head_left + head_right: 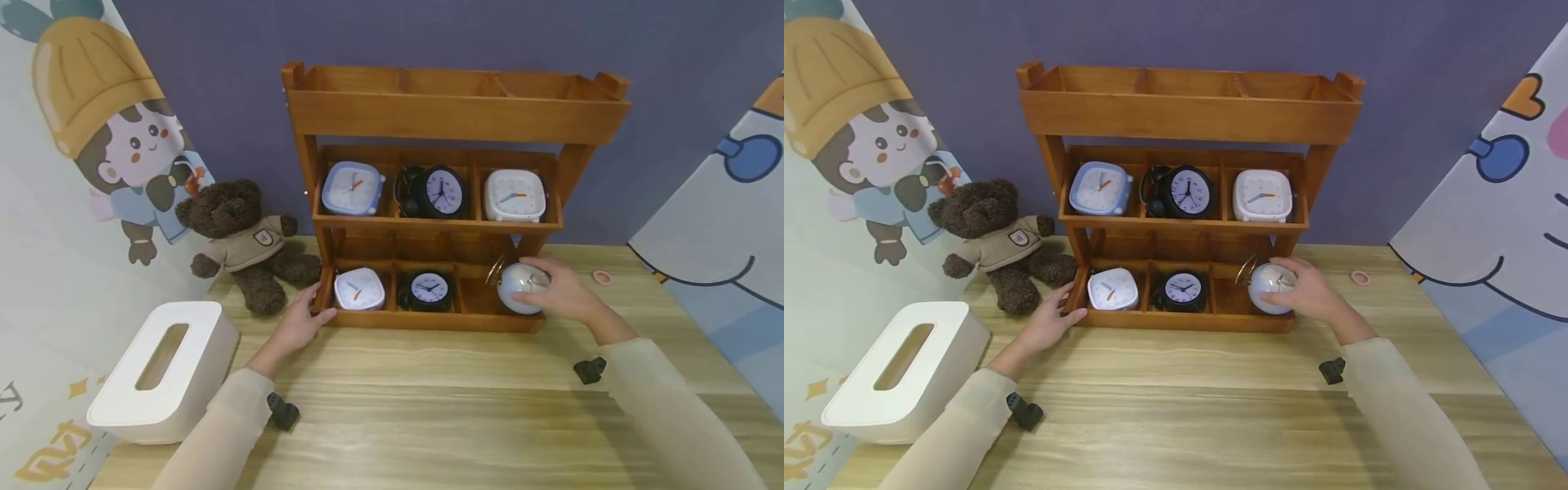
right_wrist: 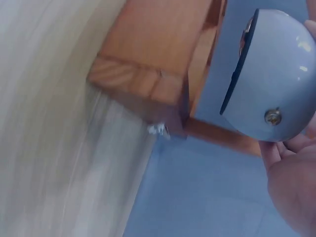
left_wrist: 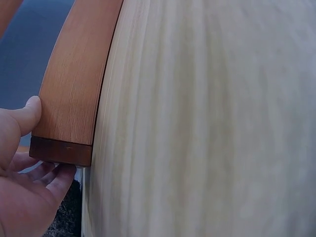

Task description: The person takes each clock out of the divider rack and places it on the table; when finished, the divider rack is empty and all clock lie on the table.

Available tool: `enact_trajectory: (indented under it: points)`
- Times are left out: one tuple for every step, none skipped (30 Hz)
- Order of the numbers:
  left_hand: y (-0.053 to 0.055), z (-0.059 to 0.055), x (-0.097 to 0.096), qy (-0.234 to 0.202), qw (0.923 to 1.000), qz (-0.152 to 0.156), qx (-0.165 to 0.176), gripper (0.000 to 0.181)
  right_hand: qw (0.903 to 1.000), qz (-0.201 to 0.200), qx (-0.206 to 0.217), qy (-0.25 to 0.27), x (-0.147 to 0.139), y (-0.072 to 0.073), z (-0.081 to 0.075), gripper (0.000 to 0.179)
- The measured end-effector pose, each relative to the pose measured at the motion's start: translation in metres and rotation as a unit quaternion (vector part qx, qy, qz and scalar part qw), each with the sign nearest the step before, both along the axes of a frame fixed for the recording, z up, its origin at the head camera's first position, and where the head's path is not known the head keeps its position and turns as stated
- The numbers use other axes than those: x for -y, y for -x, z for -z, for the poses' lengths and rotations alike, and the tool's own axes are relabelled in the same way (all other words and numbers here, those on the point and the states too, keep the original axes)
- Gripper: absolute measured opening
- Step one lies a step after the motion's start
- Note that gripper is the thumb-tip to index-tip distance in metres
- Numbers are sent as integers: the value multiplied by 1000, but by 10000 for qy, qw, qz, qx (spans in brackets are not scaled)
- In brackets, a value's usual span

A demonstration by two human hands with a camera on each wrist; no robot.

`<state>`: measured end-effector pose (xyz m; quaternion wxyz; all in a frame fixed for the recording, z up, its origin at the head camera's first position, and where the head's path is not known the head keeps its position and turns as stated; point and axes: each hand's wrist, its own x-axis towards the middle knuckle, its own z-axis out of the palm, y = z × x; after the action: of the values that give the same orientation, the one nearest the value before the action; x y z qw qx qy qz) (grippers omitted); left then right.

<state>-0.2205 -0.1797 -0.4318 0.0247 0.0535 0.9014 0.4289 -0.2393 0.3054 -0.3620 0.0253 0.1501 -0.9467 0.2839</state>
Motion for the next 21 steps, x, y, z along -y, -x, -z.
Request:
enact_trajectory:
  points:
    - [0,0,0,-3,10000,0,-8,70,10000,20,15,12,-4,-2,-2,79]
    - [0,0,0,-11,10000,2,-9,70,10000,51,39,17,-8,-4,-4,79]
    - [1,0,-1,-20,10000,-2,-10,70,9999,96,38,-24,-12,-6,-5,79]
    - [1,0,-1,-24,10000,-3,-8,70,9998,148,23,-100,-16,-7,-5,80]
    - [1,0,-1,-46,10000,-5,-2,70,9997,199,17,-123,-20,-9,-6,80]
    - [1,0,-1,-59,10000,-3,3,70,9995,255,45,-154,-25,-10,-6,80]
    - [1,0,-1,-76,10000,-3,5,70,9993,306,70,-179,-29,-11,-6,81]
    - [1,0,-1,-84,10000,11,4,70,9991,347,102,-203,-34,-12,-6,82]
    - [1,0,-2,-106,9999,9,-1,70,9989,383,118,-245,-39,-12,-5,82]
    - [1,0,-2,-117,9999,19,-4,70,9987,425,150,-237,-44,-12,-5,83]
    - [1,0,-2,-133,9999,19,-10,71,9985,475,171,-213,-49,-12,-4,82]
    - [1,1,-2,-138,9999,22,-15,70,9982,523,181,-216,-54,-11,-3,83]
    - [1,1,-2,-151,9999,15,-20,71,9980,570,164,-207,-59,-10,-1,82]
    - [1,1,-1,-157,9999,11,-19,71,9978,615,146,-203,-64,-8,0,82]
    - [1,1,-1,-169,9999,-2,-8,71,9974,665,116,-234,-67,-7,2,82]
    - [1,2,-1,-164,9999,-3,3,70,9972,707,120,-233,-70,-5,3,82]
    - [1,2,-1,-169,9999,-21,23,71,9969,740,120,-257,-73,-3,5,82]
    - [1,2,0,-169,9998,-29,44,70,9967,763,123,-261,-75,-1,7,83]
    - [1,3,0,-177,9998,-45,70,71,9967,765,136,-252,-77,1,10,83]
    - [1,3,0,-172,9998,-44,85,70,9965,776,168,-262,-79,3,12,83]
    - [1,3,0,-177,9998,-44,98,70,9963,793,177,-267,-81,5,15,83]
